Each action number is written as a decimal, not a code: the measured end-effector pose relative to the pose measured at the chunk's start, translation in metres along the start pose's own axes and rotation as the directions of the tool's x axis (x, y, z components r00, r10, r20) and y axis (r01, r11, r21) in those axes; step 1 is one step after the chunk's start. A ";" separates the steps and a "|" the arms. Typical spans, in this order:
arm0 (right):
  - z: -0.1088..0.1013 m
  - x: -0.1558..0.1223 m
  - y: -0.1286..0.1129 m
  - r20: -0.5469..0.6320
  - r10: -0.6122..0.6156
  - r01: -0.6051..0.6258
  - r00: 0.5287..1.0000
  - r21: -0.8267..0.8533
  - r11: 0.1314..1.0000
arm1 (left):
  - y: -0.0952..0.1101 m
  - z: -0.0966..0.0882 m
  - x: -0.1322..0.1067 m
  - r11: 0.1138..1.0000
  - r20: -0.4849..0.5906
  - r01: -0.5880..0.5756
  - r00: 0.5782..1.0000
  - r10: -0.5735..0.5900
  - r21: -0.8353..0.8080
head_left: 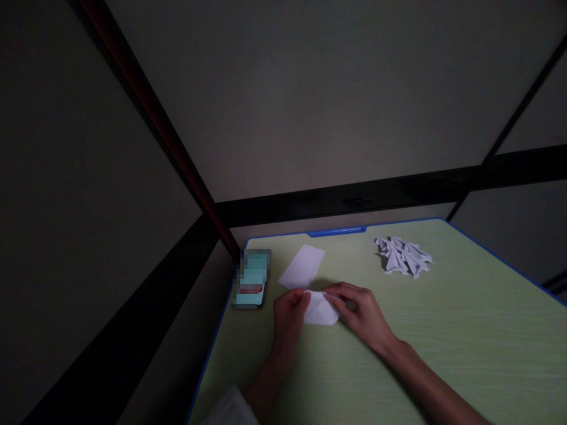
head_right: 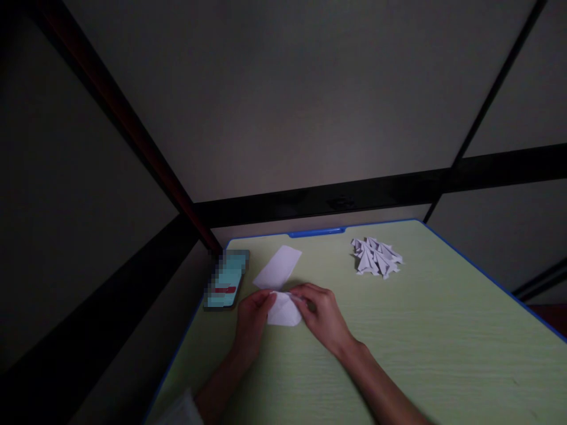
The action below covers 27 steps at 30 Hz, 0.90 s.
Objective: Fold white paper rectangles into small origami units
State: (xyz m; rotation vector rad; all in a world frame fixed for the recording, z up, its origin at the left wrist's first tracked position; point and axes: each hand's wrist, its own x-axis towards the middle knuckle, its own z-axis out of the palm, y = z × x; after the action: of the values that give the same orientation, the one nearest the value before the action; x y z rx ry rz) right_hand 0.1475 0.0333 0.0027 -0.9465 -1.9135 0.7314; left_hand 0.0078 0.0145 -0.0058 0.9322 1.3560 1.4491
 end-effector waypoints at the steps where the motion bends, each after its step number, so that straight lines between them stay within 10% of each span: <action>1: 0.000 0.001 0.000 0.006 0.031 -0.032 0.999 0.019 0.999 | 0.001 0.000 0.000 1.000 0.007 0.005 1.000 -0.005 0.016; 12: -0.001 0.009 0.005 -0.053 0.379 -0.307 0.924 0.487 0.817 | 0.003 0.002 -0.003 0.997 0.159 0.066 0.985 -0.061 -0.025; 20: -0.002 0.007 0.006 -0.037 0.189 -0.151 0.981 0.466 0.872 | 0.001 -0.001 -0.002 0.995 0.128 0.093 0.988 -0.089 -0.025; 27: -0.009 0.000 0.016 -0.007 -0.220 0.218 0.976 -0.088 0.972 | 0.007 0.001 -0.003 0.996 0.114 0.051 0.992 -0.059 0.078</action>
State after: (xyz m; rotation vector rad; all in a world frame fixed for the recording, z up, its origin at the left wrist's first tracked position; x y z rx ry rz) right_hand 0.1603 0.0432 -0.0056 -0.7745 -2.0101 0.5127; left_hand 0.0093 0.0118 0.0016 1.0044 1.3475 1.2898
